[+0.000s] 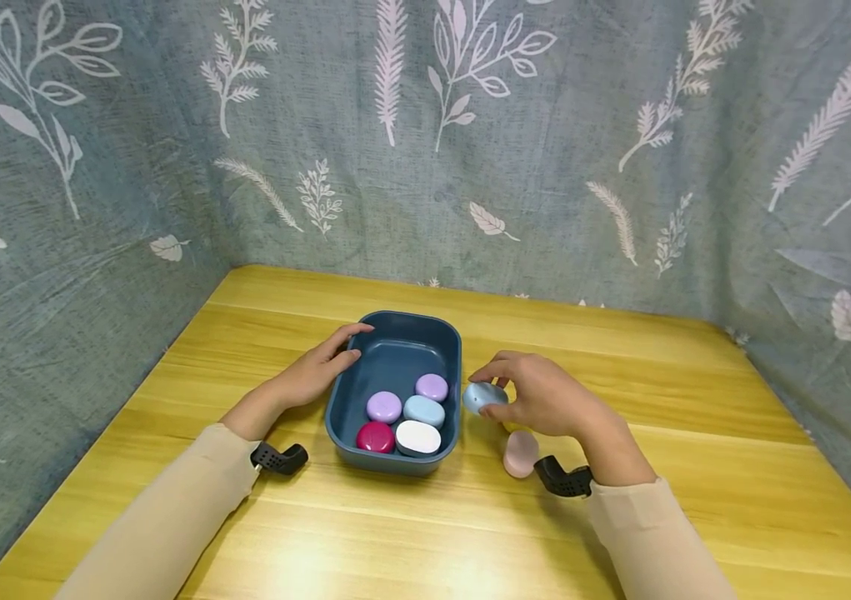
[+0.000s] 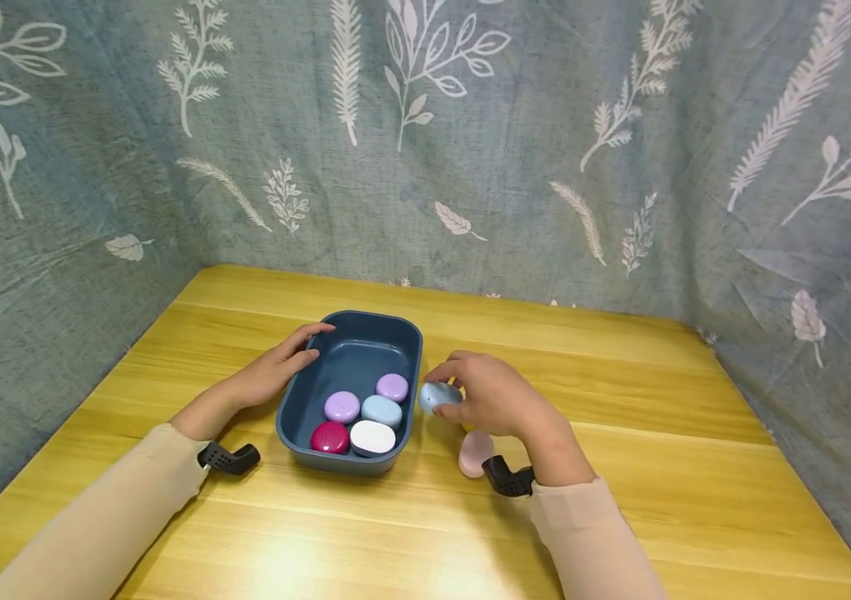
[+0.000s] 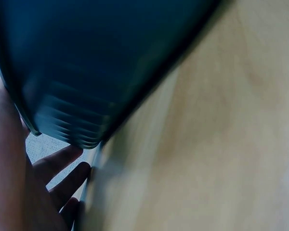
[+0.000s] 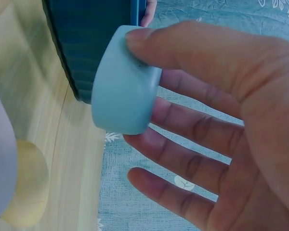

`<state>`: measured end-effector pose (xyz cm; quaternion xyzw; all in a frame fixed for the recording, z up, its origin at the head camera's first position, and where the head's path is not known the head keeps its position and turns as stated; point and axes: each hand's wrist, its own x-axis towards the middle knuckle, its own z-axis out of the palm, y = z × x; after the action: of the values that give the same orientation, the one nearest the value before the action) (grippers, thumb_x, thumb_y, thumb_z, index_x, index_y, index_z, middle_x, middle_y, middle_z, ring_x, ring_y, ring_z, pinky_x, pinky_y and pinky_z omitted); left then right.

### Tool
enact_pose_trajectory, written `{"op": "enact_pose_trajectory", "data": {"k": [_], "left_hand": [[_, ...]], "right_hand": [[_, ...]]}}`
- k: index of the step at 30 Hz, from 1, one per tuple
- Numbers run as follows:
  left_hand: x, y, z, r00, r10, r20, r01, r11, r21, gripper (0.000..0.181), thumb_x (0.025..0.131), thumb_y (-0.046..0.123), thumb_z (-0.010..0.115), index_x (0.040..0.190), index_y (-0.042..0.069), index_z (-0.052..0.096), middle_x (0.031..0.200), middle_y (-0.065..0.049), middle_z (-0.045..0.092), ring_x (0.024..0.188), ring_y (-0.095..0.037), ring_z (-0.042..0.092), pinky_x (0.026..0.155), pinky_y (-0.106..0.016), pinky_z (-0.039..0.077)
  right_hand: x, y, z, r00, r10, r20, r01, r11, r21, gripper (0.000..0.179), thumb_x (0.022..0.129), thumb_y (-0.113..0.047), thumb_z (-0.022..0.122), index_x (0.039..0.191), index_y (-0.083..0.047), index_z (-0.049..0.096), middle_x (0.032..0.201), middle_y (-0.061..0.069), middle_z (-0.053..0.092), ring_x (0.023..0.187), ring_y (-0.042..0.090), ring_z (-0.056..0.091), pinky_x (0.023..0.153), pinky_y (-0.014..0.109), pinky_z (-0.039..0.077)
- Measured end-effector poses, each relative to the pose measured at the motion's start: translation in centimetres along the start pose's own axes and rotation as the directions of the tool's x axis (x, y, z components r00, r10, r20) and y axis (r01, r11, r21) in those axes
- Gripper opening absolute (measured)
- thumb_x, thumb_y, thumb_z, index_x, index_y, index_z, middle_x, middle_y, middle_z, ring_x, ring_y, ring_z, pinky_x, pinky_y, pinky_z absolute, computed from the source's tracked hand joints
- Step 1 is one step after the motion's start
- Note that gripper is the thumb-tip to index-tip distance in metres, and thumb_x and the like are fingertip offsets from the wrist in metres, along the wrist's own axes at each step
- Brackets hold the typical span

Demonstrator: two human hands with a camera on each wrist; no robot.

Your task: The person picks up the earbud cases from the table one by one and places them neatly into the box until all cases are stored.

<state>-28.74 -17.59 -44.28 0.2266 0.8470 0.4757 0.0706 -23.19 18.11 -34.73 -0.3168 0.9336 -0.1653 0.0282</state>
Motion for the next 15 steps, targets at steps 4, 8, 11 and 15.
{"op": "enact_pose_trajectory", "data": {"k": [4,8,11,15], "left_hand": [[0.23,0.08,0.07,1.000,-0.006,-0.006,0.006,1.000,-0.011,0.044,0.104,0.040,0.038,0.147,0.039,0.030,0.157,0.006,0.026,0.145,-0.025,0.028,0.117,-0.054,0.024],[0.27,0.13,0.11,1.000,-0.010,-0.011,0.010,1.000,-0.001,0.043,0.104,0.042,0.038,0.146,0.042,0.030,0.158,0.008,0.025,0.146,-0.025,0.027,0.118,-0.054,0.023],[0.12,0.09,0.11,1.000,-0.009,-0.009,0.009,1.000,0.006,0.044,0.103,0.046,0.037,0.147,0.043,0.030,0.158,0.009,0.023,0.146,-0.024,0.025,0.118,-0.055,0.022],[-0.08,-0.14,0.05,1.000,-0.007,-0.008,0.007,1.000,0.008,0.044,0.104,0.044,0.036,0.148,0.041,0.029,0.159,0.008,0.021,0.146,-0.026,0.025,0.118,-0.056,0.022]], "right_hand": [[0.04,0.04,-0.03,1.000,-0.021,-0.022,0.020,0.999,-0.025,0.036,0.084,-0.030,0.076,0.118,-0.024,0.069,0.108,-0.010,0.064,0.088,0.010,0.059,0.076,0.029,0.049],[0.05,0.16,-0.09,0.999,-0.023,-0.037,0.021,0.999,-0.035,0.036,0.085,-0.030,0.074,0.120,-0.024,0.068,0.109,-0.010,0.063,0.085,0.010,0.058,0.075,0.028,0.049],[0.12,0.19,-0.17,0.998,-0.020,-0.053,0.019,0.999,-0.033,0.035,0.087,-0.031,0.073,0.120,-0.025,0.068,0.109,-0.011,0.064,0.085,0.009,0.059,0.075,0.028,0.049],[0.39,0.21,-0.20,0.997,-0.030,-0.069,0.028,0.999,-0.038,0.035,0.088,-0.032,0.072,0.122,-0.025,0.067,0.111,-0.010,0.064,0.090,0.008,0.061,0.078,0.029,0.050]]}}
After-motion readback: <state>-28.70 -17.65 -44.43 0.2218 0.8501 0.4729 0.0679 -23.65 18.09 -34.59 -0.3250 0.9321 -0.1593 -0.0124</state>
